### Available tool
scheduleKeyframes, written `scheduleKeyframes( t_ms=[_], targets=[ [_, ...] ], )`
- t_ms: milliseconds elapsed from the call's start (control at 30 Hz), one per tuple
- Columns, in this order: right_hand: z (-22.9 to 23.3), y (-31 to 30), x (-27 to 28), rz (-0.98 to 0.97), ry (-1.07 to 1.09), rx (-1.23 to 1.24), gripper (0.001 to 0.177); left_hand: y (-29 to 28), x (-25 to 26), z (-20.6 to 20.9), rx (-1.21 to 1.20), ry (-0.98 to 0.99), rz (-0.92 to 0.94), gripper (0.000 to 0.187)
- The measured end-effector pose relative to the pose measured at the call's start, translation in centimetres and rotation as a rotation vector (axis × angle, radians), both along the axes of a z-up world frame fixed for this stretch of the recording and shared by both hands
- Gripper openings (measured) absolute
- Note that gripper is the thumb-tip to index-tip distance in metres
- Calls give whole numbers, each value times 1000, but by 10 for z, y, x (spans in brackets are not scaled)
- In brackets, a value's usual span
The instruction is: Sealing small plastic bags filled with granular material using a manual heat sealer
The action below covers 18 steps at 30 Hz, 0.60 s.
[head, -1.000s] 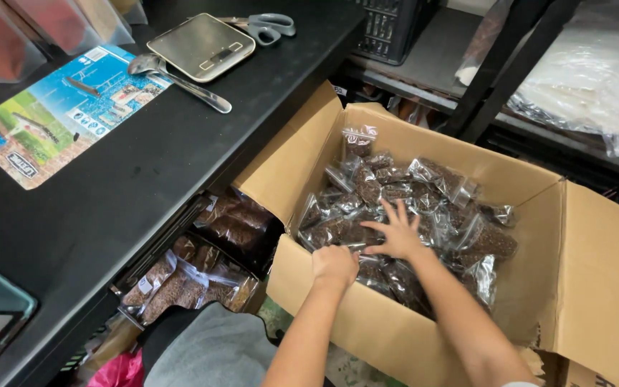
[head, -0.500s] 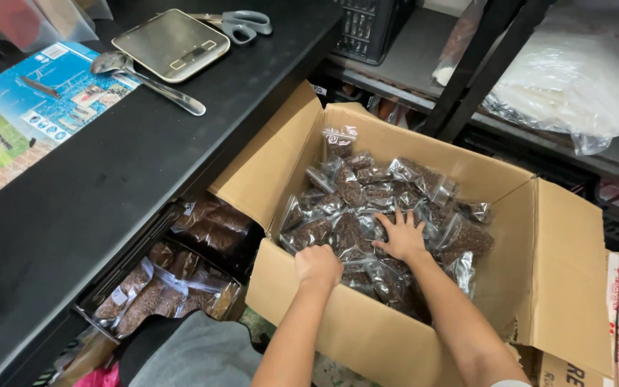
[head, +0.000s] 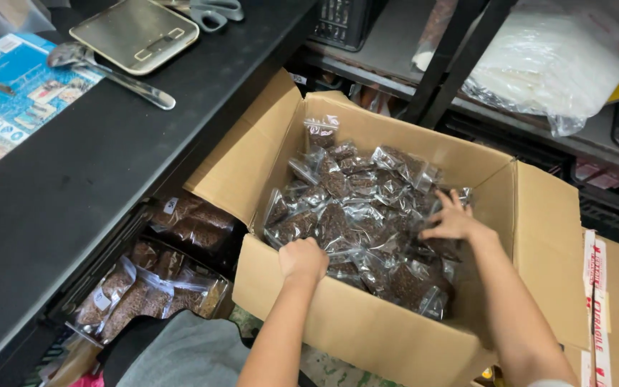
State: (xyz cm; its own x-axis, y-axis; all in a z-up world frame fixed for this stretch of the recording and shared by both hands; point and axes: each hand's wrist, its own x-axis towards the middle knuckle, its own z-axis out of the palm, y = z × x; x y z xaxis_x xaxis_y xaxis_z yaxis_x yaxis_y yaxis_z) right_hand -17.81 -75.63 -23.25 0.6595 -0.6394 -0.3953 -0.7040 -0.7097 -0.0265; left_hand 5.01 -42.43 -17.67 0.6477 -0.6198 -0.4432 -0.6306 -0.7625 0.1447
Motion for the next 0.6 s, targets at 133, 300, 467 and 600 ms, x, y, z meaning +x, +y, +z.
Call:
scheduleKeyframes(
  t_ms=[133, 300, 467, 600],
  targets=[
    [-15, 20, 22, -99, 8, -11, 79, 7, -7, -11, -34, -24, -2, 43],
    [-16, 19, 13, -310, -336, -202, 72, 37, -22, 24, -149, 46, -82, 55],
    [88, 49, 10, -200, -990, 61, 36, 57, -5, -5, -470, 321, -62, 43],
    [161, 119, 58, -160, -1414, 790, 22, 117, -24, 99, -1042, 580, -66, 93]
  ],
)
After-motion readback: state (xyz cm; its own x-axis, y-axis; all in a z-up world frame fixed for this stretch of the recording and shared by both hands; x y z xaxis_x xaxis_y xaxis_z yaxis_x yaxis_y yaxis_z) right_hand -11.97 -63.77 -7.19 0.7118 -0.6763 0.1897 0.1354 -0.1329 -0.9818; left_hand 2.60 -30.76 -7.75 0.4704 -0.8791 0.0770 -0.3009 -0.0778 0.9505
